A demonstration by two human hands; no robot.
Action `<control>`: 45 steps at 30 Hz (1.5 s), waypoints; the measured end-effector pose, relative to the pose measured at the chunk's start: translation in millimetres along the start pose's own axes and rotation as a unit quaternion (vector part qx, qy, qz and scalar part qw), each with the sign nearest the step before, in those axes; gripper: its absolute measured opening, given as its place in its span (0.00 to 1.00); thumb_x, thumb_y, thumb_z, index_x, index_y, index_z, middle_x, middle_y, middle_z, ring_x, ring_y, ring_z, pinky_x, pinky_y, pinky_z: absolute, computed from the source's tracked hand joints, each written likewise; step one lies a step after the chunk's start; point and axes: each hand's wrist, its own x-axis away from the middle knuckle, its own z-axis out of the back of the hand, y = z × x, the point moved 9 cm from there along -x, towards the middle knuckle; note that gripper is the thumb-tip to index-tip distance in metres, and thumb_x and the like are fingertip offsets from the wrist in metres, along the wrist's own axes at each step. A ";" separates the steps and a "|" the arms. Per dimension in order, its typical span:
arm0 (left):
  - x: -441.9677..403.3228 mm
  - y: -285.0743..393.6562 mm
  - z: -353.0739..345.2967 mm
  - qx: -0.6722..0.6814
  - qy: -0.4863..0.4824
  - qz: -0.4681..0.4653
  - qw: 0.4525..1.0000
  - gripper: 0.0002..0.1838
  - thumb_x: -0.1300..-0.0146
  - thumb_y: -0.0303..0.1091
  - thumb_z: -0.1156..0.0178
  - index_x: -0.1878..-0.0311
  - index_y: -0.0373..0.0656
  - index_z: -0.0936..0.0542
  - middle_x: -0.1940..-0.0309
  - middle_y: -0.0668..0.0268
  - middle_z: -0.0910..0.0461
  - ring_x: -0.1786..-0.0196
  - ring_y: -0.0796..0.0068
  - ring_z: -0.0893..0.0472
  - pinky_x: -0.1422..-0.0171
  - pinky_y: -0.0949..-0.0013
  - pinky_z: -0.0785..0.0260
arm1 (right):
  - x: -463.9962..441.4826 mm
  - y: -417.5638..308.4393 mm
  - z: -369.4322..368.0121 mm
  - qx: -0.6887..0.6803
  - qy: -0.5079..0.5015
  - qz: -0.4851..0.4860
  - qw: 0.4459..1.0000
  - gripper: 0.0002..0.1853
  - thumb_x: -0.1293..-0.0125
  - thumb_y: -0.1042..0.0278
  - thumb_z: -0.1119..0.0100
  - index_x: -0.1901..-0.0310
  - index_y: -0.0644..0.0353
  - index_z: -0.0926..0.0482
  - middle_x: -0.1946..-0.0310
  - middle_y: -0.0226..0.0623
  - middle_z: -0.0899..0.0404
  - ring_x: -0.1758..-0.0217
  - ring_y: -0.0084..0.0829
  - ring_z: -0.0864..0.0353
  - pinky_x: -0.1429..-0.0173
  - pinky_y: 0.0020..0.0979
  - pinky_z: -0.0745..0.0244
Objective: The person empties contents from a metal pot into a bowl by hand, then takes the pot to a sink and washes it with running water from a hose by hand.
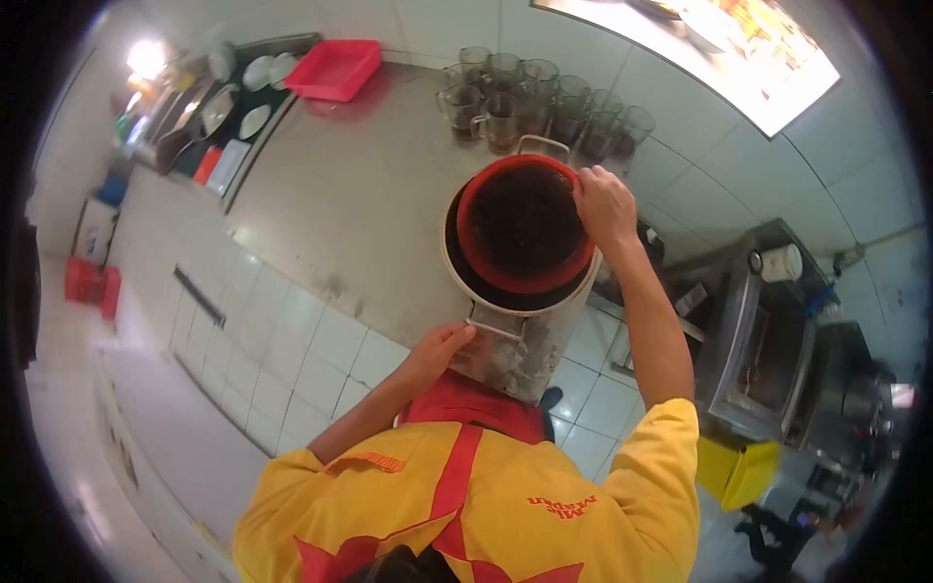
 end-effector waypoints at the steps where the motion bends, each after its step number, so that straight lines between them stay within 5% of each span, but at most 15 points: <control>1: 1.4 -6.9 -9.6 0.006 -0.043 0.032 0.999 0.22 0.28 0.46 0.54 0.40 0.41 0.29 0.49 0.63 0.25 0.49 0.71 0.24 0.43 0.66 0.32 | 11.4 13.3 19.9 -0.024 0.016 -0.029 0.999 0.11 0.39 0.63 0.47 0.64 0.63 0.23 0.62 0.45 0.22 0.58 0.48 0.23 0.55 0.44 0.28; 2: 3.2 -13.5 -19.6 0.012 -0.085 0.065 0.994 0.21 0.28 0.46 0.54 0.41 0.41 0.29 0.49 0.63 0.25 0.49 0.72 0.24 0.43 0.66 0.32 | 24.2 25.6 36.7 -0.048 0.032 -0.057 0.997 0.11 0.38 0.63 0.48 0.65 0.64 0.24 0.64 0.46 0.22 0.60 0.51 0.23 0.56 0.46 0.29; 3: -8.9 64.1 79.4 -0.072 -0.063 0.041 0.995 0.21 0.28 0.46 0.54 0.41 0.41 0.29 0.49 0.63 0.25 0.49 0.72 0.24 0.43 0.66 0.32 | -43.0 -20.6 24.2 -0.094 0.108 -0.071 0.987 0.11 0.38 0.63 0.48 0.65 0.64 0.24 0.64 0.46 0.22 0.60 0.51 0.23 0.56 0.46 0.29; 5: -5.2 74.9 85.8 0.017 -0.113 0.084 0.990 0.20 0.28 0.46 0.55 0.42 0.41 0.28 0.49 0.63 0.25 0.48 0.71 0.24 0.43 0.66 0.32 | -20.6 -5.0 49.9 -0.142 0.211 -0.104 0.962 0.11 0.38 0.65 0.49 0.64 0.66 0.24 0.66 0.48 0.22 0.62 0.54 0.25 0.58 0.43 0.29; 7: -4.8 74.4 84.8 0.061 -0.119 0.114 0.985 0.20 0.28 0.45 0.55 0.41 0.43 0.30 0.48 0.64 0.26 0.47 0.70 0.25 0.43 0.66 0.33 | 21.4 19.8 53.2 -0.191 0.159 -0.257 0.934 0.12 0.36 0.64 0.49 0.62 0.66 0.23 0.66 0.50 0.21 0.64 0.51 0.23 0.58 0.38 0.29; 12: 0.4 68.0 88.5 0.138 -0.143 0.137 0.970 0.21 0.29 0.44 0.53 0.37 0.48 0.34 0.46 0.66 0.27 0.45 0.69 0.26 0.41 0.62 0.34 | 171.4 66.2 31.3 -0.237 0.225 -0.387 0.862 0.15 0.33 0.63 0.50 0.61 0.70 0.23 0.68 0.50 0.20 0.66 0.34 0.22 0.58 0.35 0.29; 17: -4.7 102.3 128.9 0.215 -0.069 0.007 0.974 0.15 0.30 0.43 0.52 0.43 0.54 0.31 0.47 0.66 0.27 0.44 0.70 0.27 0.42 0.63 0.35 | 301.1 51.0 5.1 -0.122 0.198 -0.495 0.837 0.15 0.35 0.63 0.47 0.73 0.69 0.27 0.80 0.43 0.27 0.75 0.30 0.30 0.65 0.37 0.33; 20: -18.1 154.4 184.6 0.192 0.019 -0.137 0.972 0.09 0.29 0.41 0.51 0.54 0.49 0.29 0.59 0.69 0.26 0.53 0.75 0.27 0.46 0.67 0.35 | 354.7 52.2 -50.3 -0.086 0.135 -0.560 0.813 0.16 0.37 0.63 0.46 0.75 0.68 0.27 0.82 0.40 0.26 0.76 0.31 0.29 0.67 0.38 0.33; 22: -24.7 190.2 222.4 0.179 0.061 -0.219 0.957 0.09 0.29 0.41 0.52 0.57 0.46 0.29 0.63 0.71 0.28 0.58 0.79 0.28 0.50 0.72 0.36 | 349.7 33.3 -79.9 -0.087 0.079 -0.553 0.825 0.15 0.37 0.63 0.46 0.74 0.68 0.26 0.82 0.38 0.26 0.77 0.28 0.28 0.69 0.36 0.32; 24: -32.2 206.3 250.5 0.186 0.087 -0.240 0.949 0.10 0.28 0.41 0.52 0.59 0.45 0.29 0.66 0.72 0.29 0.61 0.80 0.29 0.54 0.75 0.37 | 310.5 -12.2 -92.0 -0.185 0.037 -0.600 0.778 0.15 0.39 0.62 0.50 0.71 0.68 0.22 0.77 0.46 0.24 0.71 0.34 0.25 0.63 0.40 0.32; 29: -7.3 240.0 304.9 0.171 0.207 -0.313 0.911 0.10 0.28 0.39 0.53 0.64 0.45 0.30 0.73 0.75 0.37 0.68 0.83 0.36 0.60 0.76 0.41 | 241.0 -59.8 -163.9 -0.303 0.008 -0.506 0.807 0.14 0.36 0.62 0.48 0.67 0.68 0.21 0.80 0.38 0.23 0.76 0.28 0.23 0.69 0.31 0.29; 35: 27.4 243.7 337.7 0.186 0.250 -0.344 0.886 0.10 0.28 0.40 0.53 0.61 0.47 0.27 0.72 0.77 0.35 0.65 0.82 0.34 0.54 0.73 0.42 | 189.0 -71.0 -212.0 -0.257 -0.037 -0.410 0.875 0.11 0.36 0.66 0.46 0.65 0.68 0.22 0.78 0.41 0.21 0.76 0.33 0.22 0.67 0.34 0.27; 38: 37.5 243.9 349.4 0.211 0.269 -0.380 0.859 0.09 0.28 0.40 0.52 0.62 0.45 0.29 0.71 0.75 0.35 0.64 0.83 0.35 0.57 0.75 0.42 | 168.2 -77.1 -199.0 -0.277 0.031 -0.423 0.862 0.14 0.39 0.64 0.42 0.55 0.63 0.23 0.67 0.47 0.20 0.64 0.44 0.20 0.56 0.38 0.25; 40: 40.8 240.0 353.6 0.201 0.296 -0.387 0.849 0.11 0.28 0.42 0.53 0.59 0.45 0.29 0.69 0.74 0.34 0.63 0.82 0.34 0.56 0.74 0.42 | 124.3 -120.6 -125.8 -0.059 0.135 -0.281 0.948 0.21 0.41 0.64 0.39 0.47 0.60 0.27 0.54 0.51 0.25 0.52 0.48 0.24 0.48 0.40 0.28; 45: 56.1 205.6 349.6 0.181 0.412 -0.338 0.827 0.22 0.28 0.53 0.58 0.48 0.44 0.30 0.64 0.73 0.30 0.61 0.80 0.32 0.54 0.71 0.42 | 97.6 -144.6 -148.8 -0.211 0.046 -0.198 0.956 0.30 0.44 0.64 0.36 0.41 0.62 0.33 0.49 0.52 0.31 0.47 0.53 0.28 0.44 0.44 0.31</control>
